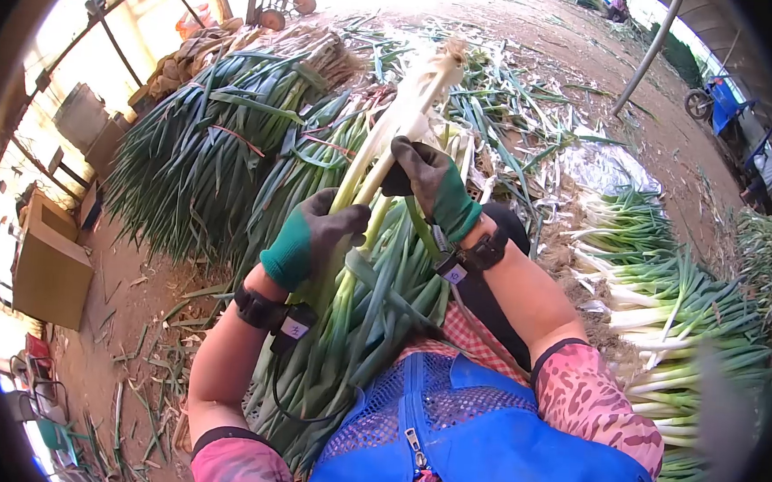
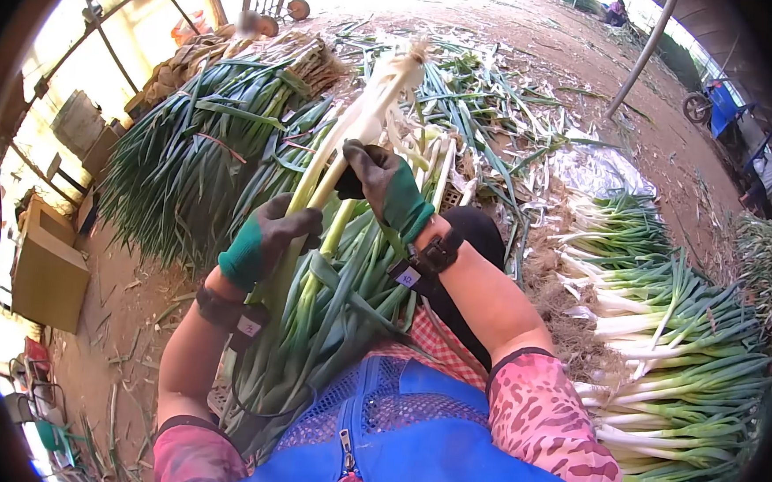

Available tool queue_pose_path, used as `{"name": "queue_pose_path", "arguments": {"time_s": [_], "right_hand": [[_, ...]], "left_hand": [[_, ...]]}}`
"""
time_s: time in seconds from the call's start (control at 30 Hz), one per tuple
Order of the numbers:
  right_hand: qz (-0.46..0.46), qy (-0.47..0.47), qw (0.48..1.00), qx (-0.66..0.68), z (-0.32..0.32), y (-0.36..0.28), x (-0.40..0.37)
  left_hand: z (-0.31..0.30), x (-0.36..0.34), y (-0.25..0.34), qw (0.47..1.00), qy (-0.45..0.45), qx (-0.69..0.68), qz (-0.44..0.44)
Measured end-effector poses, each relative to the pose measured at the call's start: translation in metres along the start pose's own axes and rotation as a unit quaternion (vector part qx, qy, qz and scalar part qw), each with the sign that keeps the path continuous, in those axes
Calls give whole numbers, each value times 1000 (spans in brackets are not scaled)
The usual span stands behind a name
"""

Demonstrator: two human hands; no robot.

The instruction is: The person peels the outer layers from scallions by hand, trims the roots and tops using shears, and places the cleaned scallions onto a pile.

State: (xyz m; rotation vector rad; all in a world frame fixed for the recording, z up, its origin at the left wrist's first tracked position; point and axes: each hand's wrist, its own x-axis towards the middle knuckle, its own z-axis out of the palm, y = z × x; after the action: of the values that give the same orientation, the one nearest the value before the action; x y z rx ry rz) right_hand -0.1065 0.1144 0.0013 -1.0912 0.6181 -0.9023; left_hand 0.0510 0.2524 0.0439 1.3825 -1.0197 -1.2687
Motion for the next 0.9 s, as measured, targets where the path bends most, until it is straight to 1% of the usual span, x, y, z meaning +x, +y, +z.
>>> {"name": "queue_pose_path", "arguments": {"time_s": [0.03, 0.07, 0.1, 0.13, 0.17, 0.2, 0.23, 0.27, 0.3, 0.33, 0.4, 0.43, 0.47, 0.53, 0.57, 0.6, 0.63, 0.67, 0.7, 0.73, 0.8, 0.83, 0.9], "right_hand": [[-130, -20, 987, 97, -23, 25, 18], [-115, 65, 989, 66, -52, 36, 37], [-176, 124, 960, -177, -74, 22, 35], [-181, 152, 889, -391, -93, 16, 34], [-181, 188, 770, -582, -112, 9, 34], [-134, 189, 636, -736, -125, 6, 34], [-220, 124, 685, -683, -133, 10, 30], [-108, 104, 862, -484, -132, 22, 28], [13, 74, 967, -245, -112, 29, 20], [135, 38, 990, 15, -93, 38, 13], [136, -32, 988, -70, -71, 70, 14], [78, -67, 993, -60, -64, 86, 22], [64, -83, 991, -88, -63, 96, 34], [46, -67, 993, 82, -48, 120, 50], [-93, -105, 989, -38, -50, 141, 60], [-236, -107, 955, -146, -41, 138, 63], [-339, -105, 909, -219, -38, 135, 59], [-226, -168, 949, -144, -41, 129, 53], [-96, -206, 972, -56, -33, 102, 40], [31, -213, 976, 17, -23, 71, 26], [10, -243, 969, -50, -23, 57, 16], [17, -258, 965, -29, -25, 64, 18], [19, -242, 966, -89, -41, 57, 16]], "left_hand": [[0, 4, -7, 1000, 17, -14, 8], [-2, 4, -7, 1000, 21, -11, -2], [-4, 3, -8, 999, 26, -10, -17], [-8, 3, -10, 999, 30, -6, -35], [-15, 5, -15, 999, 38, 18, -35], [-19, 7, -17, 998, 45, 25, -36], [-23, 10, -18, 998, 52, 29, -33], [-26, 14, -18, 997, 61, 32, -27], [-31, 17, -20, 998, 54, 34, -20], [-29, 18, -17, 998, 56, 37, -21], [-26, 17, -5, 997, 65, 45, -21], [-26, 17, -4, 996, 61, 52, -30], [-27, 16, -2, 996, 59, 59, -38], [-27, 15, 2, 995, 51, 73, -43], [-26, 15, 4, 995, 46, 78, -39], [-26, 15, 4, 995, 38, 81, -35], [-33, 21, -5, 996, 20, 82, 0], [-34, 25, -12, 997, 26, 69, 2], [-32, 28, -17, 998, 32, 55, 5], [-30, 32, -21, 998, 37, 41, 9], [-18, 42, -31, 996, -34, 82, -21], [-13, 45, -33, 992, -70, 102, -36], [-10, 49, -29, 988, -84, 116, -66]]}}
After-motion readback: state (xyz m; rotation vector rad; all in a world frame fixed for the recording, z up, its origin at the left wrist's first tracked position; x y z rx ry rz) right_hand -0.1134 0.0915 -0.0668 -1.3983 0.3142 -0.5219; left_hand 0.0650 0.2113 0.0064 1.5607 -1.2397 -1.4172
